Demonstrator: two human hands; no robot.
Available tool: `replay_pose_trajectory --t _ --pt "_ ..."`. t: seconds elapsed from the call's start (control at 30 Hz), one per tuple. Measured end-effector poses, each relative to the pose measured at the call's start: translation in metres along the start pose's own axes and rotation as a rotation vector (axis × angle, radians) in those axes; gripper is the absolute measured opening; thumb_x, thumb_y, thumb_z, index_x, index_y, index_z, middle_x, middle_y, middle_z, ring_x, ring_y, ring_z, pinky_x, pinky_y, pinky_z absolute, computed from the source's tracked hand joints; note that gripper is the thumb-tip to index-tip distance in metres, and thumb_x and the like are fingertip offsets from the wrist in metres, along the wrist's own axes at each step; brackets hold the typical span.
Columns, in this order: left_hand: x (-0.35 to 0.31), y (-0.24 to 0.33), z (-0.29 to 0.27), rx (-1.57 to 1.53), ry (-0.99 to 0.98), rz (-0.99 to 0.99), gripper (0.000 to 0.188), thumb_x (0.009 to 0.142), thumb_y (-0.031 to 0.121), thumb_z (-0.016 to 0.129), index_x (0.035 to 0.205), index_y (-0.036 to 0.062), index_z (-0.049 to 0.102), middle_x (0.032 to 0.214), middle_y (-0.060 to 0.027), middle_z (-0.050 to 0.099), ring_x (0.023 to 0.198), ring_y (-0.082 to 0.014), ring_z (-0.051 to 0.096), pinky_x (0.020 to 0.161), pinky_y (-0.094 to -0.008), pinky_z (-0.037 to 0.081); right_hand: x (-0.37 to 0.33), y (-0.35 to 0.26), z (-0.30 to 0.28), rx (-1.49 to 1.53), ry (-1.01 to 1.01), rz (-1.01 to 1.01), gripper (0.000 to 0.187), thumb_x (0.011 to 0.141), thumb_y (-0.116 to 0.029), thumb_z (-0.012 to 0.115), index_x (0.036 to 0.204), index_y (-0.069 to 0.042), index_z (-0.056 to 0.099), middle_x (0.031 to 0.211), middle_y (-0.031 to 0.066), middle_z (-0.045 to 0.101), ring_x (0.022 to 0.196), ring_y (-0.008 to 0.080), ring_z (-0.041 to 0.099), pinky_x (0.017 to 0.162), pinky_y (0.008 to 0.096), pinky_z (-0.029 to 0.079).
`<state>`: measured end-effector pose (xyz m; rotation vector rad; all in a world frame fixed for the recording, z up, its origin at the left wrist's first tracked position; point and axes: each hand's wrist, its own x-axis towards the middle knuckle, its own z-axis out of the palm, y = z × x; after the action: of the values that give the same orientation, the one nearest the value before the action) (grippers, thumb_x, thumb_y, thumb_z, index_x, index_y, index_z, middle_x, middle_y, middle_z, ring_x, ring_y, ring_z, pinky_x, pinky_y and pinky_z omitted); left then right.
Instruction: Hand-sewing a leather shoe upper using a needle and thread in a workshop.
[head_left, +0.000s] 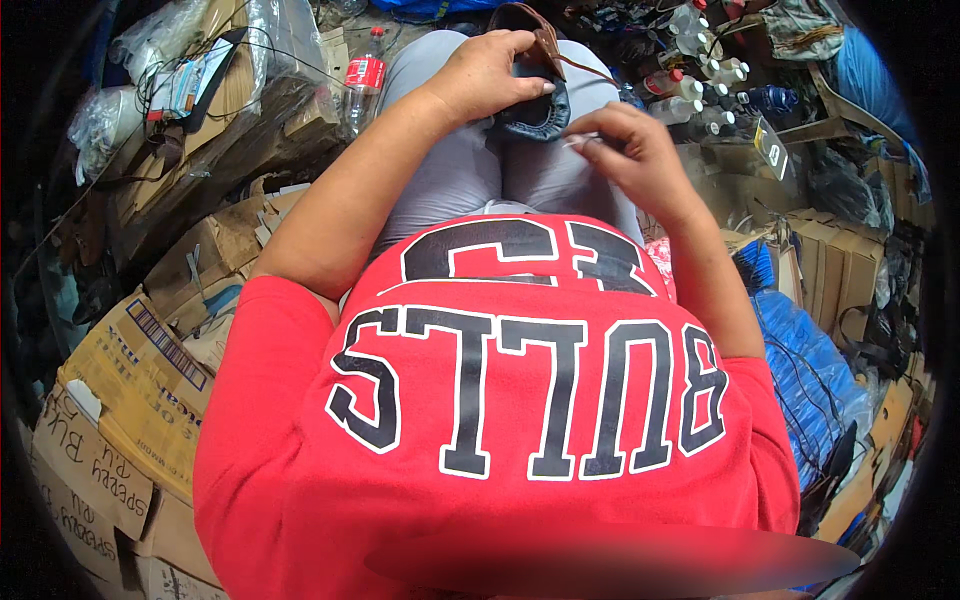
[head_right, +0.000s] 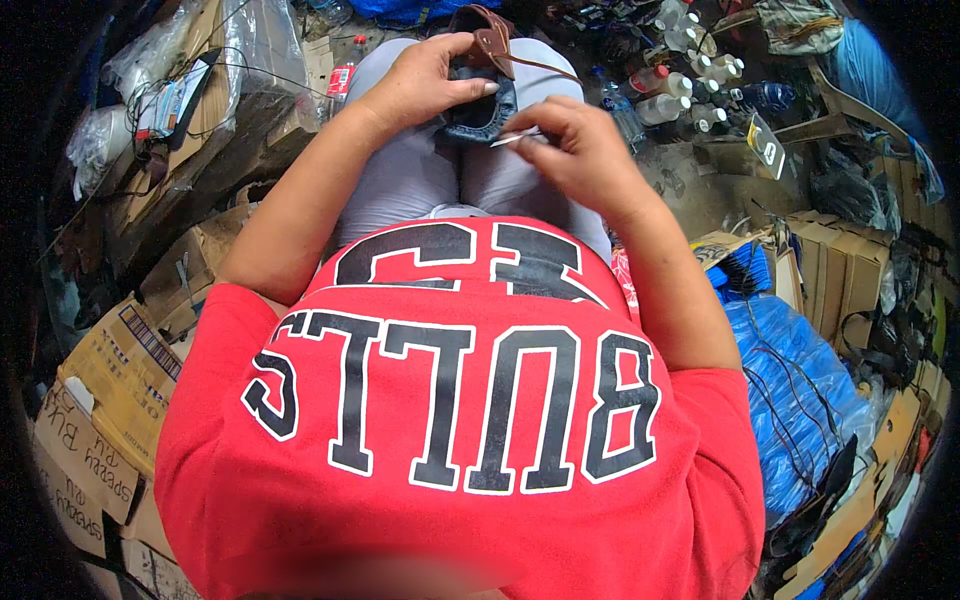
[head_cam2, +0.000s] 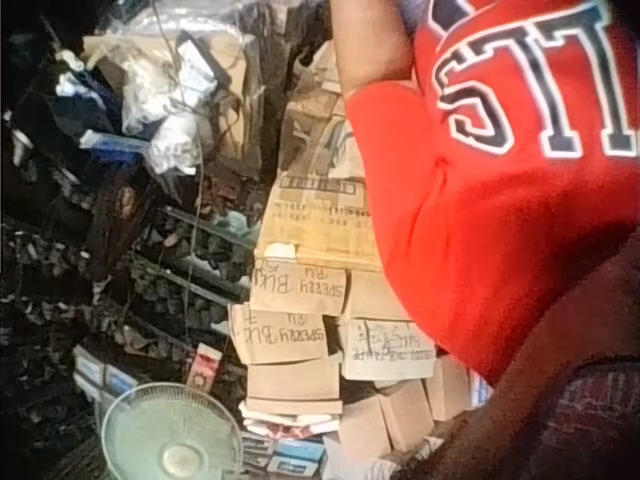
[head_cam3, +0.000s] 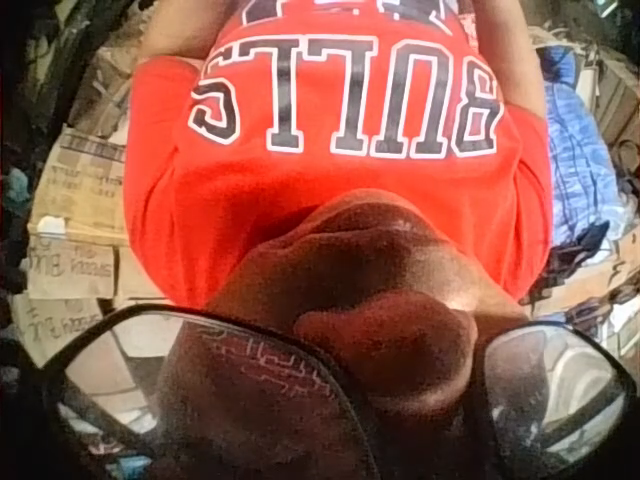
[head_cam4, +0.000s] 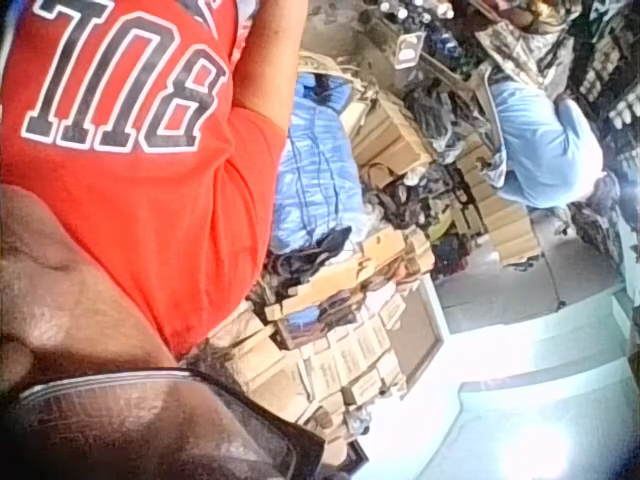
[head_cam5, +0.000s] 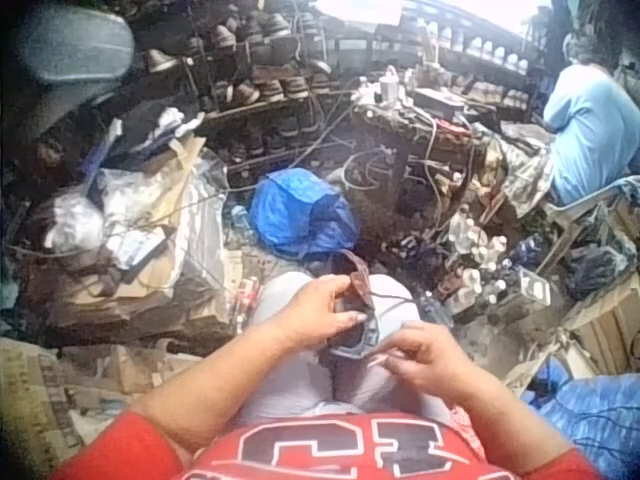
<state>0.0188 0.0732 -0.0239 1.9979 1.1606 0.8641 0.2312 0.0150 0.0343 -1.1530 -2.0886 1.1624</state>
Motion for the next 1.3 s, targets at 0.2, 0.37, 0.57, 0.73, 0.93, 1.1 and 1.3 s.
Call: replay_pose_trajectory --t 0.2,0.37,0.57,0.73,0.93,1.1,1.3 --pt "-0.017 0.026 -0.013 -0.006 -0.16 -0.183 0.018 0.08 0.017 0.067 0.091 0.0032 0.066 0.067 -0.0056 0.062 0.062 -0.0121 0.055 0.059 -0.0276 0.045 -0.003 0.034 -0.04 -0.121 0.215 0.322 0.03 0.078 -0.029 0.071 0.085 -0.001 0.063 0.077 0.007 0.062 0.069 0.0131 0.056 0.064 0.0259 0.044" --pt "-0.024 0.029 0.001 0.001 -0.152 -0.141 0.017 0.081 0.011 0.062 0.095 0.0016 0.067 0.079 -0.0104 0.066 0.074 -0.0155 0.063 0.07 -0.0267 0.048 0.021 0.023 -0.023 -0.213 0.292 0.13 0.044 0.072 -0.038 0.074 0.095 -0.003 0.061 0.084 0.012 0.064 0.077 0.0207 0.062 0.069 0.0319 0.048" --pt "-0.033 0.035 0.005 -0.021 -0.217 -0.179 0.02 0.079 0.011 0.063 0.096 0.0024 0.068 0.084 -0.0134 0.066 0.076 -0.0193 0.063 0.071 -0.0286 0.049 0.043 0.033 0.001 -0.29 0.182 0.304 0.049 0.068 -0.042 0.077 0.094 -0.004 0.06 0.076 0.0083 0.061 0.071 0.017 0.057 0.064 0.0297 0.045" --pt "-0.04 0.038 -0.002 0.008 -0.165 -0.158 0.019 0.078 0.011 0.064 0.094 0.0025 0.068 0.083 -0.0133 0.065 0.076 -0.0219 0.063 0.07 -0.0297 0.048 0.045 0.059 0.002 -0.099 0.098 0.37 0.031 0.078 -0.024 0.071 0.095 0.0 0.06 0.078 0.0006 0.059 0.072 0.0058 0.049 0.064 0.0217 0.04" --pt "-0.036 0.032 -0.005 0.203 0.018 0.062 0.014 0.077 0.01 0.064 0.087 0.0007 0.067 0.08 -0.0139 0.063 0.072 -0.024 0.061 0.065 -0.032 0.047 0.042 0.089 0.0 0.127 0.144 0.23 0.031 0.074 -0.028 0.069 0.09 -0.001 0.064 0.071 0.0019 0.058 0.064 0.0077 0.048 0.06 0.0238 0.04" --pt "-0.04 0.026 -0.012 0.114 -0.008 -0.041 0.015 0.08 0.015 0.063 0.086 0.0021 0.067 0.074 -0.01 0.061 0.064 -0.0181 0.057 0.058 -0.0314 0.044 0.041 0.082 -0.006 0.163 0.05 0.284 0.028 0.079 -0.02 0.068 0.097 0.0 0.061 0.083 0.0016 0.06 0.076 0.0072 0.051 0.07 0.0219 0.041" --pt "-0.052 0.054 -0.099 -0.891 -0.287 -0.318 0.027 0.09 0.02 0.055 0.103 -0.002 0.062 0.074 -0.0021 0.061 0.054 -0.002 0.045 0.047 -0.0158 0.031 0.038 0.079 -0.011 0.245 0.009 0.258 0.029 0.081 -0.02 0.069 0.101 0.0 0.061 0.088 0.001 0.061 0.082 0.0072 0.052 0.076 0.0214 0.041"
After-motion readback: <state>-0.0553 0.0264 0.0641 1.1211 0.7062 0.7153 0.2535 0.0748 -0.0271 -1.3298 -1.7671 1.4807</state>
